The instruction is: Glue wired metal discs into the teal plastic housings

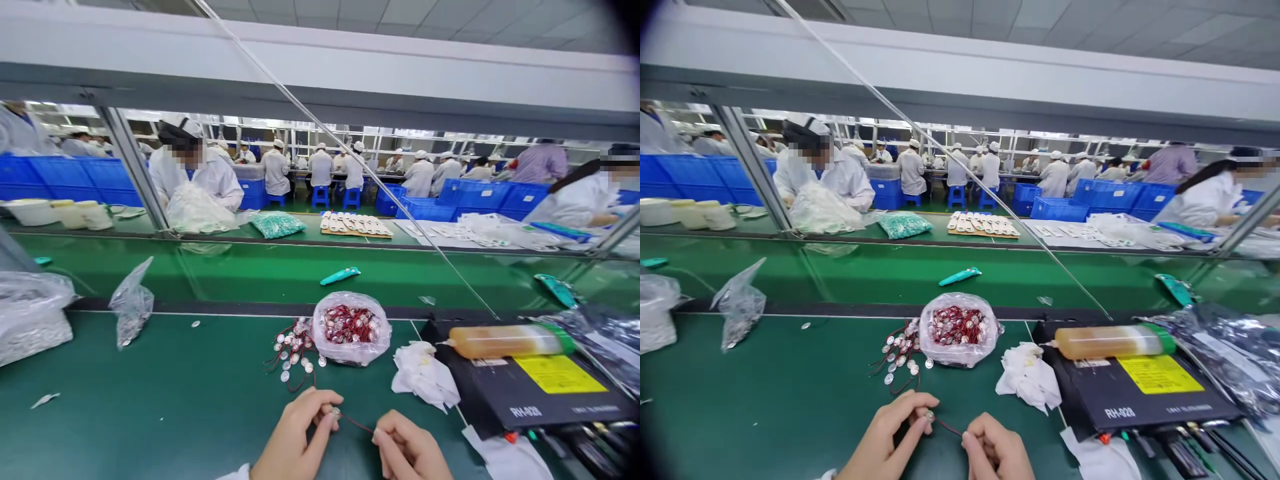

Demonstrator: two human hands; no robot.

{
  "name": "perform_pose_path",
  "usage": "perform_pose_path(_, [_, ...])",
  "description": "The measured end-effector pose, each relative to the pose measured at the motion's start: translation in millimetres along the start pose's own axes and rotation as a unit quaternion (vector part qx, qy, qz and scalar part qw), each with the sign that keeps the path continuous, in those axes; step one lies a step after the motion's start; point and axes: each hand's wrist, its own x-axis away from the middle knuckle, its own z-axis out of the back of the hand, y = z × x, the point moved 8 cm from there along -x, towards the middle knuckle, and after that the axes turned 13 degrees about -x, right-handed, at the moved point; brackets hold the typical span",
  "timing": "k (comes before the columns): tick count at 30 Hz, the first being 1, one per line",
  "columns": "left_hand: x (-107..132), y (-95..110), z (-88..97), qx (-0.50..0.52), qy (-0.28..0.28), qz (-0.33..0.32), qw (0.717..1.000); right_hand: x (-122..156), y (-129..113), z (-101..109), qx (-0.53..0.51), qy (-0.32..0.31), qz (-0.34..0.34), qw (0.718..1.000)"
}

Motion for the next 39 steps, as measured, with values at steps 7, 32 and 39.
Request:
perform_pose_path(7, [-1,4,2.8,-0.002,0.001,-0.012,1.0,1,-1,-2,-0.001,-0.047,-0.018,0.999])
perform_pose_path(32, [-4,13,16.0,-0.097,0.079,-0.071,0.99,-1,-1,-13,0.051,-0.094,0.003,0.994])
perform_pose_path(39, [-6,17,16.9,-0.092,0.068,-0.08,0.99,-2,-6,-15,0.046,-0.085,-0.011,0.995])
